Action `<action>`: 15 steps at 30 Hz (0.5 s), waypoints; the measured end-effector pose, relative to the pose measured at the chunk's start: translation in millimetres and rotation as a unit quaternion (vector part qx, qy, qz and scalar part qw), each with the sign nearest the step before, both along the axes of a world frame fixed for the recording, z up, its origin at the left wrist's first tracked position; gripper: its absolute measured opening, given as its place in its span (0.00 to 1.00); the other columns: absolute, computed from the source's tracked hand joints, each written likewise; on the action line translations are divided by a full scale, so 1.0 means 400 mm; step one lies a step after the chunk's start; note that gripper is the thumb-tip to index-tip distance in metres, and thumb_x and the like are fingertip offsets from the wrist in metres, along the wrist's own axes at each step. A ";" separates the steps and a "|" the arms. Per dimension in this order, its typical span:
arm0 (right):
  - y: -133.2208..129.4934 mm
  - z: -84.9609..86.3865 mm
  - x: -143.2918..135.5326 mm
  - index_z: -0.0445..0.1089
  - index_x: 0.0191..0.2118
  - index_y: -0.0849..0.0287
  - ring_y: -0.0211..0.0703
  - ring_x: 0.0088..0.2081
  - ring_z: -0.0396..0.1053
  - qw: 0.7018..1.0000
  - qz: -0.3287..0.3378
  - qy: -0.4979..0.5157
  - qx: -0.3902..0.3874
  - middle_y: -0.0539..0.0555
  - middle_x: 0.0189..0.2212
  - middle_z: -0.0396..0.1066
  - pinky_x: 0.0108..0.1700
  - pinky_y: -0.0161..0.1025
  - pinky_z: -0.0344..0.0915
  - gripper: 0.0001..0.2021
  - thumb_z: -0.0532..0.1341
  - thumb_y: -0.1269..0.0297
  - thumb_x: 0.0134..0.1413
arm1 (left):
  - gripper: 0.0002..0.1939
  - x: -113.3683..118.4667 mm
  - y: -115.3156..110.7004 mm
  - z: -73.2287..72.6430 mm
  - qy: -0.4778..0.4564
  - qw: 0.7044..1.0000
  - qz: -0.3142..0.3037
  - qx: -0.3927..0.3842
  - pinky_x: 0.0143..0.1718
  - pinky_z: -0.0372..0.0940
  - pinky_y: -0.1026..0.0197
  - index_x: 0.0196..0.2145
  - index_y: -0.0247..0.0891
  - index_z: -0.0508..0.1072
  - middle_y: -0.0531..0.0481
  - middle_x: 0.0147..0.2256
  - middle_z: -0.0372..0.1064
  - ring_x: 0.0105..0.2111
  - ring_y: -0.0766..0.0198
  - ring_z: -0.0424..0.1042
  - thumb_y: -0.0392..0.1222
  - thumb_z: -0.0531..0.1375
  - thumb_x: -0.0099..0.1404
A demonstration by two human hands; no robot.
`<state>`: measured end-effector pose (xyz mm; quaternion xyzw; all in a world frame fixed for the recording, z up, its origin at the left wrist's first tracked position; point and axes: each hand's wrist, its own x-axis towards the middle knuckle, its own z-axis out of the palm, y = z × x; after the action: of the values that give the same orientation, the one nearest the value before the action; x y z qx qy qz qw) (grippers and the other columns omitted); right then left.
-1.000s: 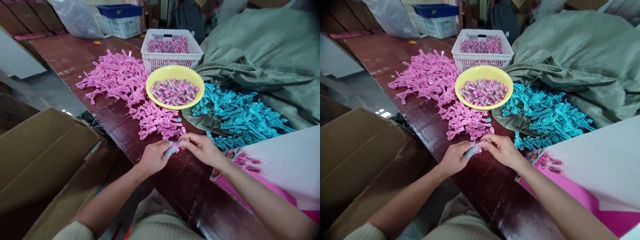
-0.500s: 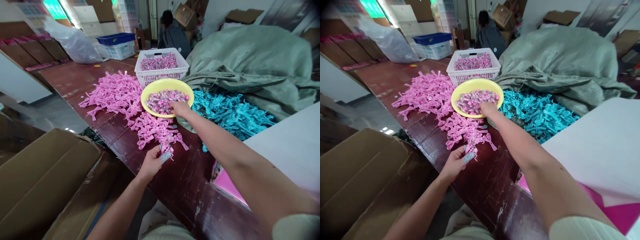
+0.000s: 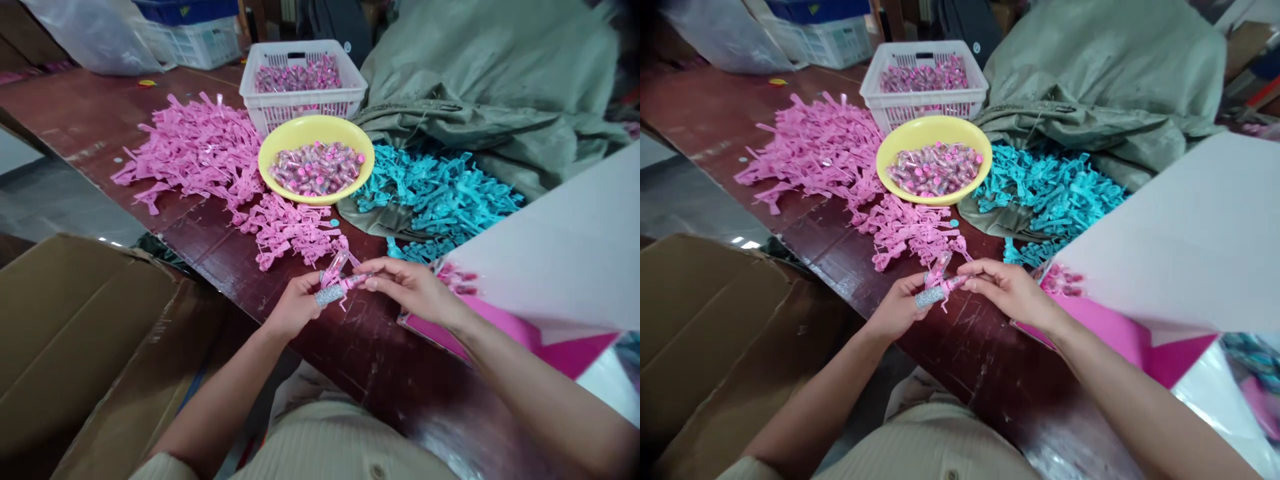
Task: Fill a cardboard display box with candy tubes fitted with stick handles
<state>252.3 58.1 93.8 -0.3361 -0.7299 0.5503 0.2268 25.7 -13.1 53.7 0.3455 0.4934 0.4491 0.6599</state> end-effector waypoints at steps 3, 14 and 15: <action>-0.034 0.005 0.036 0.76 0.51 0.53 0.46 0.47 0.78 0.998 -0.030 -0.013 0.047 0.54 0.48 0.79 0.54 0.45 0.73 0.15 0.64 0.54 0.63 | 0.19 0.040 -0.002 0.023 0.041 0.997 -0.032 0.053 0.25 0.55 0.69 0.39 0.35 0.81 0.55 0.25 0.68 0.22 0.74 0.58 0.51 0.73 0.56; -0.154 -0.048 0.134 0.72 0.37 0.59 0.40 0.29 0.77 0.979 -0.137 -0.021 -0.147 0.55 0.33 0.78 0.34 0.37 0.74 0.25 0.58 0.38 0.62 | 0.16 0.136 -0.059 0.019 0.249 0.941 -0.068 0.217 0.51 0.70 0.58 0.50 0.42 0.80 0.48 0.43 0.79 0.43 0.57 0.77 0.47 0.65 0.67; -0.165 -0.045 0.150 0.72 0.41 0.59 0.40 0.30 0.77 0.979 -0.142 -0.021 -0.147 0.56 0.36 0.79 0.34 0.37 0.75 0.24 0.60 0.39 0.62 | 0.16 0.144 -0.058 0.019 0.243 0.942 -0.082 0.217 0.52 0.70 0.57 0.51 0.42 0.80 0.48 0.43 0.79 0.44 0.56 0.77 0.47 0.65 0.67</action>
<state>312.2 -8.0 75.8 -0.4774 -0.5909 0.6064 0.2349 83.3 -36.2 61.5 0.6180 0.4994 0.3918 0.4638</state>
